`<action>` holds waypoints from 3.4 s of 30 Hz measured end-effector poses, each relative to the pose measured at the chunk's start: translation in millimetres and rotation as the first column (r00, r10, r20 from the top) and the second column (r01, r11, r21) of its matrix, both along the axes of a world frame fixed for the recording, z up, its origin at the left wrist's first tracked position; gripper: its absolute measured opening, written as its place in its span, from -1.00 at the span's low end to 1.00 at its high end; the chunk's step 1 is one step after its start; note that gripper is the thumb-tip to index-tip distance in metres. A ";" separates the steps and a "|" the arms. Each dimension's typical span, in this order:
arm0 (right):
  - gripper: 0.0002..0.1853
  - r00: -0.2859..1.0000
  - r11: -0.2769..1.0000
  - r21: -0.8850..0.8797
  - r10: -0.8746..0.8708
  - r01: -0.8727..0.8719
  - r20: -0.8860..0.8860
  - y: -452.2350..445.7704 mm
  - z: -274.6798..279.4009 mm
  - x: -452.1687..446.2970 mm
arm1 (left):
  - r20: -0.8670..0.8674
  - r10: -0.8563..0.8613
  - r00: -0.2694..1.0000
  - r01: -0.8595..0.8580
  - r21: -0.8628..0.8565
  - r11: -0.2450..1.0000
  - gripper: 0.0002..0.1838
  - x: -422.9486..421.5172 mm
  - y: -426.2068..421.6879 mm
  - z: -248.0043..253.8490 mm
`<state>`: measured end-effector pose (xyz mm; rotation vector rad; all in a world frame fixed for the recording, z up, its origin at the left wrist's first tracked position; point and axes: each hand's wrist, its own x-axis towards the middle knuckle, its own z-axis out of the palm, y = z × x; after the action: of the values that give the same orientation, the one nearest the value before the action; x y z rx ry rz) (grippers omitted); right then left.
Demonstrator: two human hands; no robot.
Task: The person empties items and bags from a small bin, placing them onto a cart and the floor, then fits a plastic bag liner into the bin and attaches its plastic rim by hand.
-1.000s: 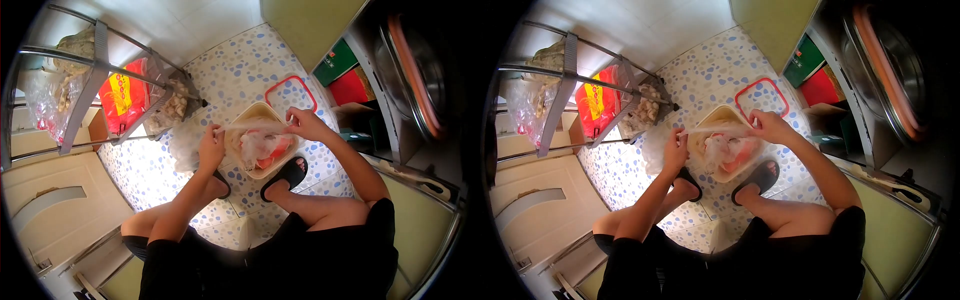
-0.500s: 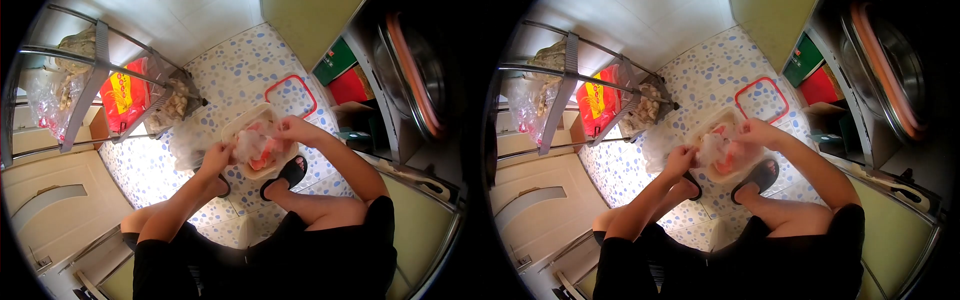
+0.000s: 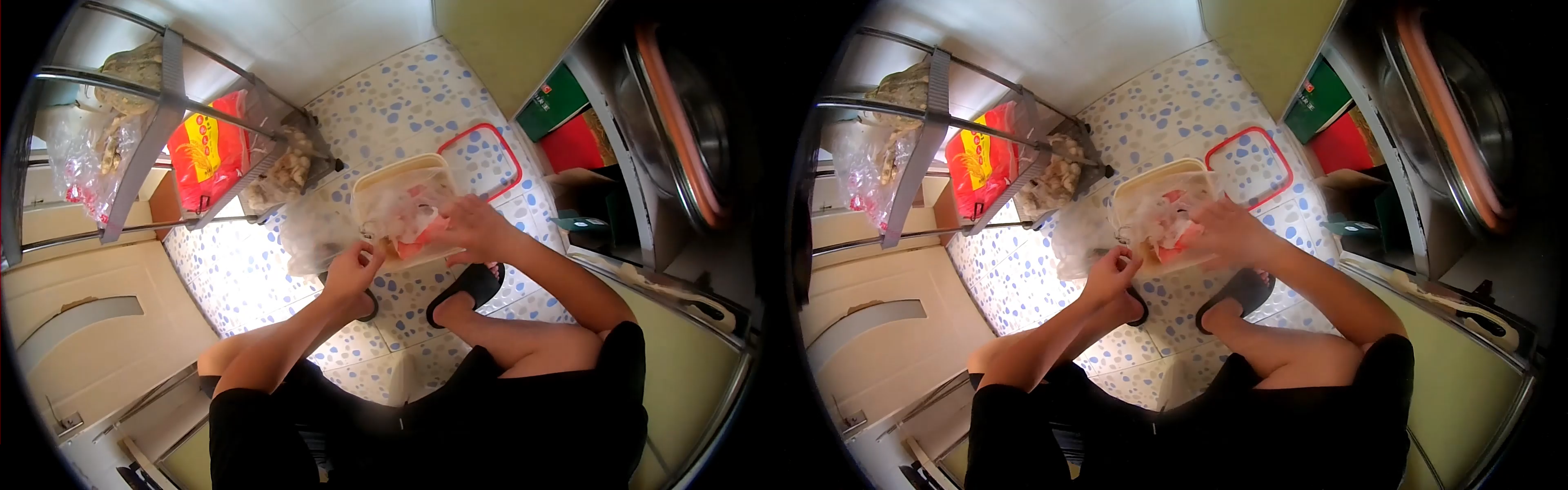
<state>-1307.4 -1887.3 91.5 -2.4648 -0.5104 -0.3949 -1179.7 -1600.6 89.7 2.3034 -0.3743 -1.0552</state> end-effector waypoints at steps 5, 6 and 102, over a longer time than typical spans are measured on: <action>-0.75 0.998 0.989 -0.141 0.058 -0.053 0.031 15.7 -38.2 1.3 | 0.367 -0.271 0.890 0.278 0.034 0.960 -0.70 16.3 9.9 -19.4; -0.78 0.998 0.995 -0.083 -0.051 0.053 0.028 17.2 -31.8 2.3 | 0.159 -0.105 0.982 0.110 -0.023 0.994 -0.71 23.0 7.5 -14.0; -0.41 0.965 0.953 -0.292 0.004 -0.083 -0.262 281.6 -98.0 123.4 | 0.020 0.874 0.485 -0.299 -0.936 0.187 -0.89 156.6 140.0 238.4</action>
<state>-1184.0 -1605.7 -6.6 -2.7372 -0.5457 0.0307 -1023.1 -1460.6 328.2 1.4207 -0.0456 0.3507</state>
